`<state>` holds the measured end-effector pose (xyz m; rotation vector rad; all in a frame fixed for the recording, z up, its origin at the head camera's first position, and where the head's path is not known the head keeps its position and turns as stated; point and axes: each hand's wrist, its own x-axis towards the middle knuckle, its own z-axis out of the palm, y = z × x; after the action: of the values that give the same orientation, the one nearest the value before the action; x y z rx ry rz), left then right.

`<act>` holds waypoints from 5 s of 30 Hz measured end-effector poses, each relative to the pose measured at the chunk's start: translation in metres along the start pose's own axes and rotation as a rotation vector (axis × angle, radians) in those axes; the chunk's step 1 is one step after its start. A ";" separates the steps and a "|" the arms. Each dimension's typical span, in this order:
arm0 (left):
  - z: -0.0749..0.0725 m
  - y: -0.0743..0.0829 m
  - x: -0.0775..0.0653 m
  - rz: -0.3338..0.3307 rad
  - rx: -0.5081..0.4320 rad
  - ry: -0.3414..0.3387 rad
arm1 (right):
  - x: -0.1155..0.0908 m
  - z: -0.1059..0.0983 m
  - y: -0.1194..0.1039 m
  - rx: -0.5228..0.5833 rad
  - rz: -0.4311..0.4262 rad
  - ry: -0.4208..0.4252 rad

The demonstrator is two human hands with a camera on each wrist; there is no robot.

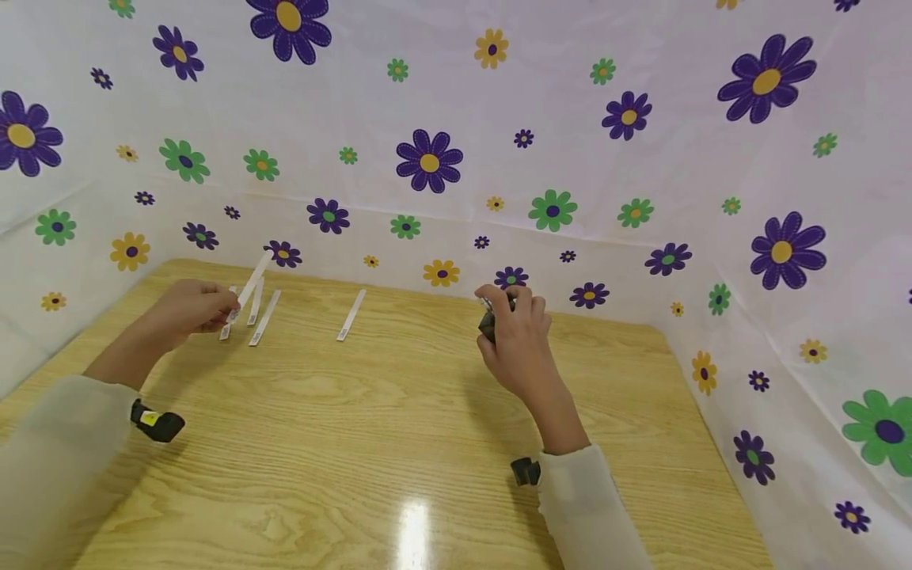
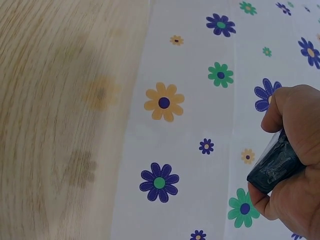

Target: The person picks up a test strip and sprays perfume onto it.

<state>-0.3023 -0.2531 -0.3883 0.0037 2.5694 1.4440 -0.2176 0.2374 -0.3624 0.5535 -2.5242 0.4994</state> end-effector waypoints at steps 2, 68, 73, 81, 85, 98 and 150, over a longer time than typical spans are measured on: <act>0.008 0.006 0.000 0.011 -0.021 -0.013 | 0.000 0.000 0.000 0.002 0.005 0.001; 0.187 0.133 -0.041 0.276 -0.208 -0.337 | 0.000 0.002 -0.002 -0.004 -0.002 0.021; 0.193 0.131 -0.043 0.281 -0.208 -0.352 | 0.000 0.002 -0.002 -0.009 0.000 0.023; 0.197 0.129 -0.046 0.299 -0.211 -0.368 | 0.000 0.004 -0.002 -0.014 0.009 0.019; 0.197 0.130 -0.049 0.299 -0.204 -0.363 | 0.000 0.005 -0.002 -0.022 0.006 0.025; 0.197 0.134 -0.054 0.322 -0.194 -0.374 | -0.002 0.009 -0.003 -0.076 -0.036 0.058; 0.201 0.132 -0.052 0.296 -0.229 -0.423 | -0.003 0.015 -0.002 -0.151 -0.032 0.020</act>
<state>-0.2297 -0.0192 -0.3695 0.6102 2.1147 1.6199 -0.2199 0.2296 -0.3756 0.5287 -2.5036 0.2985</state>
